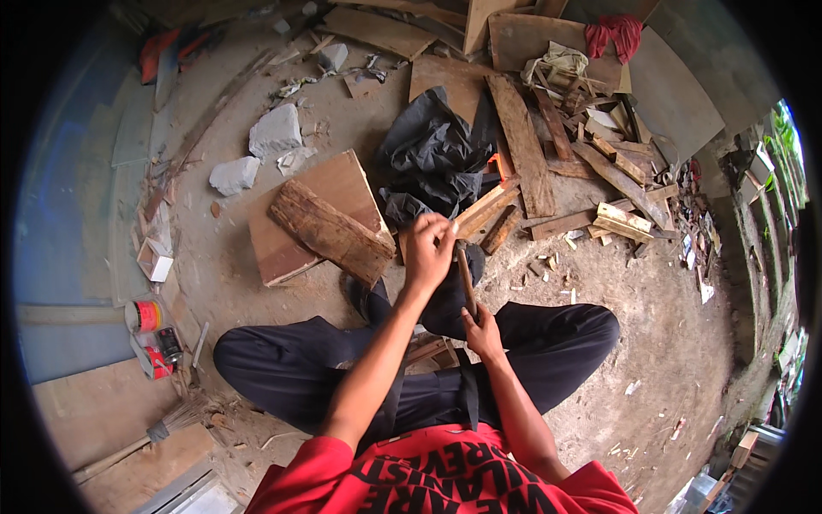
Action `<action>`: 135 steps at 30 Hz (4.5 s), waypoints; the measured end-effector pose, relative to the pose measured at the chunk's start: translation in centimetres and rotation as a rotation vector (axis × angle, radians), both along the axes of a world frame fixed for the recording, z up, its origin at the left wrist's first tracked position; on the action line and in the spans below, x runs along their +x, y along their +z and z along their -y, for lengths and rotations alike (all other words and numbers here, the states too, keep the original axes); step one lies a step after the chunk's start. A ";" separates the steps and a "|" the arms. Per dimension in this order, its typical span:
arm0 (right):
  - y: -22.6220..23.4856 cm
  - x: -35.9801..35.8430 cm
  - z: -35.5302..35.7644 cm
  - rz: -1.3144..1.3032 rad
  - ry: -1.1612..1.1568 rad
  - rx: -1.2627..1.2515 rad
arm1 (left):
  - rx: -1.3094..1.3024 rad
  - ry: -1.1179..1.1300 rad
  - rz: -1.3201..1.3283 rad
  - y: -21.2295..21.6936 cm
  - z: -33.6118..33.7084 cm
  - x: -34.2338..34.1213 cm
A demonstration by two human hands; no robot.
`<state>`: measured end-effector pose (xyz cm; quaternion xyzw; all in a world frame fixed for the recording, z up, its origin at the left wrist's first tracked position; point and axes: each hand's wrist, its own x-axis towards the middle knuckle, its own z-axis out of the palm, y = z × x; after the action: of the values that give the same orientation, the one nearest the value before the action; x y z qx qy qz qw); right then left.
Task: The person sits on the floor and uses a hammer to repeatedly strike a piece of wood placed on a cardboard box, breaking it into smaller pieces. The person then picks up a long metal bar and examines it.
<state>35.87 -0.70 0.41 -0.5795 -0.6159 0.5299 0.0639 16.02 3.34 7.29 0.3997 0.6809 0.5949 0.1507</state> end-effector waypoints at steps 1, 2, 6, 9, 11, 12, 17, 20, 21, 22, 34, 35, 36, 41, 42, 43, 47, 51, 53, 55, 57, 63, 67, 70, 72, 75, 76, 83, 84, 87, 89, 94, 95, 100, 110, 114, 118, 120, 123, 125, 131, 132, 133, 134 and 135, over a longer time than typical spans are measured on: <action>-3.0 0.8 0.5 -0.122 -0.031 0.190 | -0.033 0.006 -0.160 -1.4 -1.0 -1.5; -3.1 0.9 0.7 -0.111 -0.038 0.150 | -0.117 -0.070 -0.170 -2.8 -1.6 -3.4; -3.5 0.4 0.5 -0.093 -0.041 0.117 | -0.467 -0.070 -0.489 -5.2 -1.9 -8.3; -3.6 0.4 0.4 -0.097 -0.006 0.133 | -0.423 -0.166 -0.389 -5.3 0.7 -12.2; -4.7 1.0 0.7 -0.104 -0.016 0.107 | -0.450 -0.259 -0.543 -4.3 3.2 -14.5; -4.5 0.9 0.8 -0.122 -0.038 0.084 | -0.474 -0.311 -0.703 -3.5 4.5 -15.6; -2.8 0.4 0.1 -0.039 -0.009 -0.125 | -0.570 -0.471 -0.845 -3.6 8.7 -19.3; -3.5 0.0 0.3 -0.145 -0.067 -0.133 | -0.461 -0.497 -0.840 -3.3 8.7 -18.9; -3.1 -0.1 0.3 -0.153 -0.057 -0.123 | -0.366 -0.469 -0.878 -3.5 8.3 -19.0; -2.6 -0.2 0.4 -0.161 -0.047 -0.113 | -0.390 -0.461 -0.870 -3.8 8.2 -19.1; 1.8 -0.3 1.2 -0.497 -0.075 -0.303 | -0.385 -0.401 -0.903 -4.6 7.2 -18.5; 2.1 -0.3 1.2 -0.501 -0.074 -0.312 | -0.436 -0.431 -0.904 -4.2 6.7 -18.3; 2.0 -0.4 1.1 -0.494 -0.055 -0.285 | -0.486 -0.459 -0.906 -3.9 6.2 -18.2; 2.0 -0.1 1.7 -0.474 -0.042 -0.249 | -0.500 -0.426 -1.004 -2.8 5.4 -19.1; 2.2 -0.1 1.8 -0.469 -0.045 -0.259 | -0.495 -0.365 -0.994 -2.4 5.6 -20.3; 2.1 -0.1 1.9 -0.468 -0.038 -0.252 | -0.493 -0.304 -0.984 -1.9 5.9 -21.8; 1.7 0.6 1.8 -0.468 -0.013 -0.168 | -0.160 -0.081 -0.842 3.6 6.2 -24.5; 8.1 -1.1 2.0 -0.500 0.041 -0.142 | 0.046 -0.074 -0.658 7.8 7.1 -25.2; 11.4 -1.3 2.2 -0.442 0.125 -0.026 | 0.052 -0.111 -0.665 8.2 7.3 -25.3; 15.5 -1.4 1.8 -0.374 0.224 0.087 | 0.009 -0.151 -0.713 8.6 7.5 -25.0; 18.7 -1.1 1.0 -0.333 0.280 -0.059 | -0.076 -0.195 -0.815 9.8 7.6 -25.1; 21.2 -1.6 -0.8 -0.200 0.506 -0.227 | -0.093 -0.416 -1.088 13.6 6.8 -22.0; 21.3 -2.2 -1.5 -0.190 0.623 -0.203 | -0.126 -0.560 -1.172 13.6 6.9 -20.9; 20.1 -1.9 -2.1 -0.217 0.718 -0.139 | -0.129 -0.628 -1.213 14.2 6.9 -20.0; 20.1 -2.0 -2.4 -0.193 0.770 -0.147 | -0.167 -0.689 -1.231 14.1 6.9 -19.6; 21.1 -2.6 -3.3 -0.110 0.845 -0.202 | -0.189 -0.738 -1.251 13.9 7.0 -19.1; 20.9 -2.6 -3.3 -0.127 0.850 -0.190 | -0.206 -0.739 -1.253 13.9 7.0 -19.1; 20.7 -3.1 -3.5 -0.166 0.835 -0.194 | -0.219 -0.715 -1.253 13.7 6.9 -19.7; 20.8 -3.0 -3.5 -0.172 0.812 -0.211 | -0.213 -0.704 -1.247 13.6 6.8 -19.9; 20.6 -2.3 -3.2 -0.210 0.844 -0.192 | -0.139 -0.716 -1.227 13.0 6.6 -19.8; 21.5 -1.9 -3.1 -0.208 0.774 -0.334 | -0.222 -0.706 -1.159 12.2 6.7 -21.4; 24.7 -0.4 -3.9 -0.251 0.592 -0.411 | -0.230 -0.534 -1.156 10.9 9.9 -23.2; 24.3 -0.5 -4.5 -0.246 0.638 -0.374 | -0.205 -0.491 -1.155 10.9 10.0 -23.3; 22.0 -2.0 -4.9 -0.110 0.889 -0.238 | -0.178 -0.507 -1.170 13.5 8.9 -22.7; 22.0 -3.9 -4.9 -0.108 0.855 -0.294 | -0.123 -0.718 -1.218 13.6 8.0 -19.4; 22.2 -3.0 -4.3 -0.124 0.800 -0.309 | -0.124 -0.726 -1.222 12.9 7.6 -19.4; 21.3 -2.2 -3.3 -0.198 0.749 -0.302 | -0.163 -0.752 -1.248 11.8 7.4 -20.3; 20.9 -1.5 -2.7 -0.244 0.742 -0.285 | -0.066 -0.713 -1.278 11.2 7.3 -21.4; 21.4 -1.3 -2.0 -0.278 0.752 -0.289 | 0.087 -0.571 -1.315 11.5 6.6 -23.9; 20.8 -0.9 -1.5 -0.291 0.762 -0.282 | 0.033 -0.506 -1.271 11.1 6.8 -24.6; 21.5 -0.6 -0.9 -0.339 0.689 -0.483 | -0.242 -0.472 -1.125 9.7 7.9 -28.4; 22.8 -0.7 -0.7 -0.323 0.641 -0.592 | -0.131 -0.482 -0.952 9.8 8.5 -29.1; 23.6 -1.1 -0.5 -0.345 0.689 -0.510 | -0.179 -0.469 -0.961 10.7 8.8 -28.8; 23.5 -1.0 -0.7 -0.336 0.709 -0.455 | -0.227 -0.454 -0.969 11.6 9.0 -28.4; 23.4 -1.1 -1.1 -0.329 0.736 -0.399 | -0.216 -0.428 -0.968 12.0 8.9 -28.5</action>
<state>34.81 0.35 23.76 -0.2310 -0.6483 0.7109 -0.1447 -12.52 -5.60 19.27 0.7403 0.6330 0.2254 -0.0221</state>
